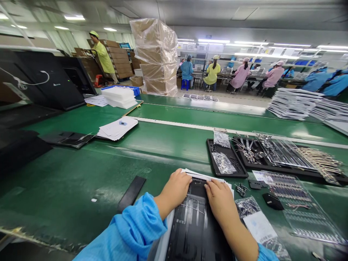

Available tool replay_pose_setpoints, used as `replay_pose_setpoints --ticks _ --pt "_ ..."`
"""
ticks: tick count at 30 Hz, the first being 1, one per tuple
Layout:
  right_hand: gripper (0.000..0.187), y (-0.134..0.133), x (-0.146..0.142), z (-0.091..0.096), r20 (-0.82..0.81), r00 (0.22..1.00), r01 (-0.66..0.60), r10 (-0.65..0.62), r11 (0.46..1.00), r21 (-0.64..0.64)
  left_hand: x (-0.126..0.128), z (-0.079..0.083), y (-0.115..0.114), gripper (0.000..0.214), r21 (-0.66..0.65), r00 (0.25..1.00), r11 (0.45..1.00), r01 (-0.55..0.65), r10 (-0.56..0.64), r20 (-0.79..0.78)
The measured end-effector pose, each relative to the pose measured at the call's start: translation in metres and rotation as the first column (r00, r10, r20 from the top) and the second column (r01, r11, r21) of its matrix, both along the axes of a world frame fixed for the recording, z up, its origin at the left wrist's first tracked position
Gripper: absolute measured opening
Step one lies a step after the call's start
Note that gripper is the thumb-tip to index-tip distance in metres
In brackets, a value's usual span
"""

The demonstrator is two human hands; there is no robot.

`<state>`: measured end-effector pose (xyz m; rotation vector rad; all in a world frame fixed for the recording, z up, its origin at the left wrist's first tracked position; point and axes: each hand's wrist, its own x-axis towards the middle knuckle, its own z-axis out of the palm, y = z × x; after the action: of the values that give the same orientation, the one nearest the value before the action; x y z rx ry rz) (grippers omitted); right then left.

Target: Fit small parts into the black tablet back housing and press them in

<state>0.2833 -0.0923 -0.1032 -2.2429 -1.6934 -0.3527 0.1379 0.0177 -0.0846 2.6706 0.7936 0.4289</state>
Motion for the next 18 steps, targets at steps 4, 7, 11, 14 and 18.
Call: replay_pose_setpoints --ticks 4,7,11,14,18 --pt "0.023 -0.002 -0.002 0.000 0.008 0.999 0.040 -0.040 0.999 -0.006 0.000 0.000 0.003 0.024 0.026 1.000 1.000 -0.010 0.011 -0.030" --pt "0.024 -0.002 -0.005 0.001 0.004 0.998 0.069 -0.069 0.998 -0.002 0.001 -0.001 0.004 0.023 0.038 0.999 0.999 -0.014 0.016 -0.040" --pt "0.024 0.001 -0.010 0.002 -0.019 0.997 0.081 -0.081 0.996 -0.022 0.004 -0.002 0.005 0.022 0.050 0.999 0.999 -0.014 0.017 -0.049" --pt "0.024 0.003 -0.011 0.002 -0.037 0.995 0.093 -0.094 0.995 -0.035 0.004 -0.002 0.005 0.022 0.054 0.998 0.998 -0.010 0.014 -0.060" --pt "0.024 0.004 -0.012 0.003 -0.052 0.994 0.091 -0.093 0.995 -0.044 0.005 -0.001 0.005 0.022 0.058 0.997 0.998 -0.002 0.006 -0.072"
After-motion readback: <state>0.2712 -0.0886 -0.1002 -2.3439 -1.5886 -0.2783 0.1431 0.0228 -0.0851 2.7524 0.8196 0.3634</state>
